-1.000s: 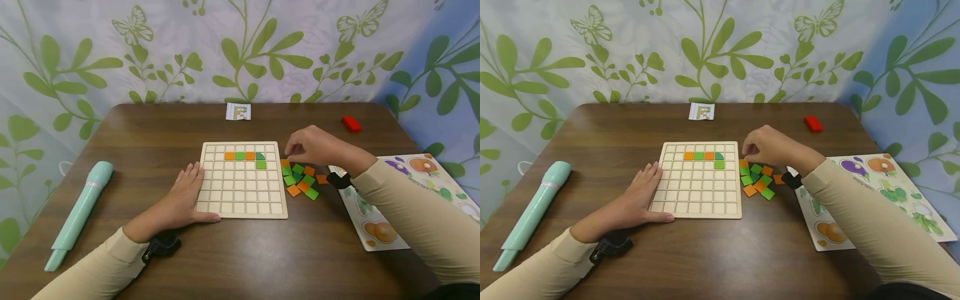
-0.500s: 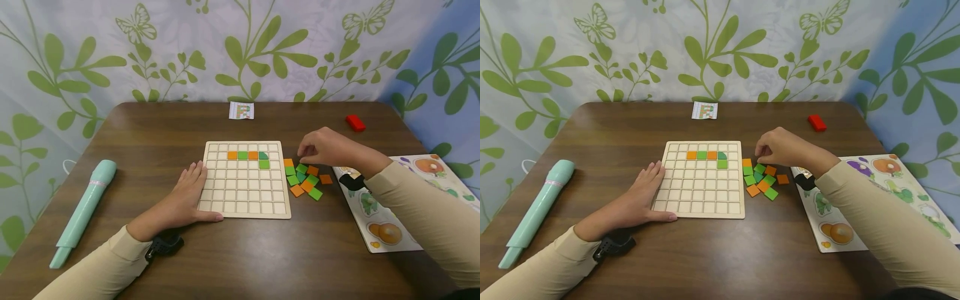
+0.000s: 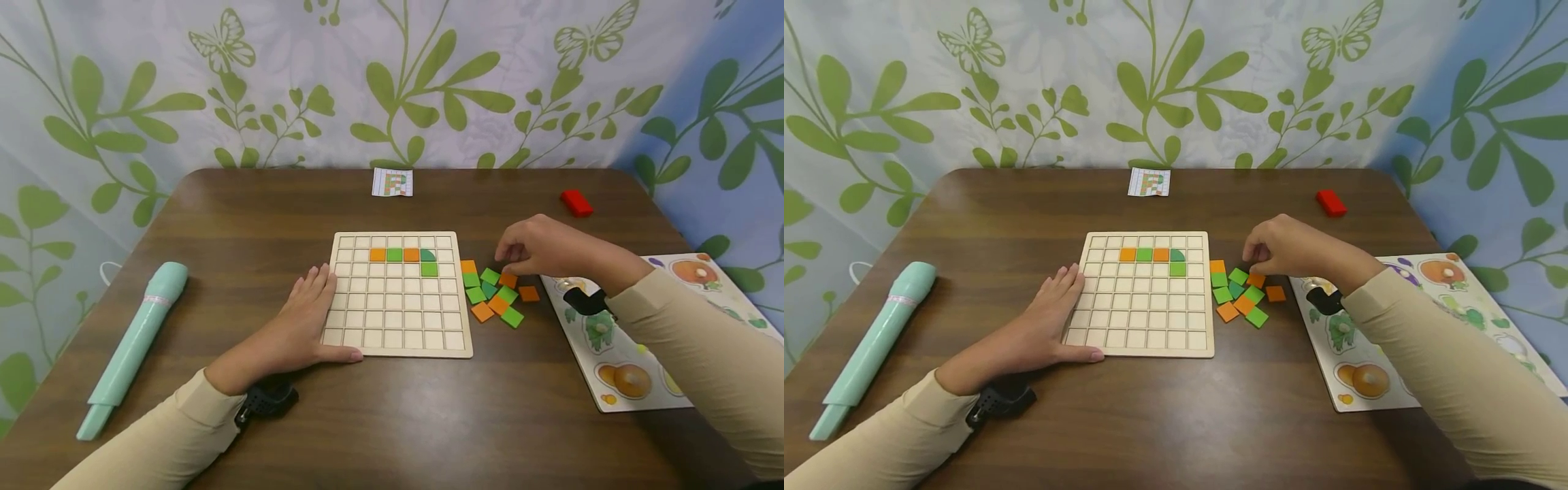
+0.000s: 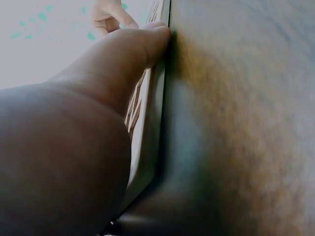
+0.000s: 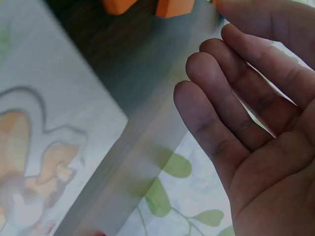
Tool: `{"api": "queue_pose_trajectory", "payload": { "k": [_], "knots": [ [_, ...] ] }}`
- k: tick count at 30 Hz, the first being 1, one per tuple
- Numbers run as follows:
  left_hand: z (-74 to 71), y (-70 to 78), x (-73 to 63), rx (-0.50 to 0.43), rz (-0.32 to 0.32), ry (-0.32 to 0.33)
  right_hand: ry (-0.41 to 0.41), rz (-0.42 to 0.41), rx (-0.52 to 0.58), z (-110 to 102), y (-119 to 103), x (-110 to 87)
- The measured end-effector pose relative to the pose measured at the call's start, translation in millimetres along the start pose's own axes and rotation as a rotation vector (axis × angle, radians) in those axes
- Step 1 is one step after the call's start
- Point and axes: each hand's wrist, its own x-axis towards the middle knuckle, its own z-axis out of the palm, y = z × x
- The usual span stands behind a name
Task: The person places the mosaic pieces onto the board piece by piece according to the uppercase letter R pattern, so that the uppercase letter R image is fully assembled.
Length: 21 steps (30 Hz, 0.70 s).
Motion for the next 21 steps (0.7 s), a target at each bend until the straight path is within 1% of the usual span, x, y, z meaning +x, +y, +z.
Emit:
{"api": "queue_pose_trajectory", "payload": {
  "k": [8,15,18,21],
  "knots": [
    [0.3,-0.6,-0.2,-0.006,0.004,0.009,-0.046,0.009,-0.007,1.4,5.6,-1.3],
    [0.5,-1.0,0.4,-0.001,0.005,0.010,-0.055,-0.014,-0.015,3.7,5.3,0.6],
    [0.9,-1.3,0.7,0.001,0.000,0.001,-0.063,-0.026,-0.007,4.5,2.8,1.3],
    [1.6,-1.4,1.1,0.000,-0.006,-0.008,-0.072,-0.055,0.016,5.2,-1.3,1.9]
  ]
}}
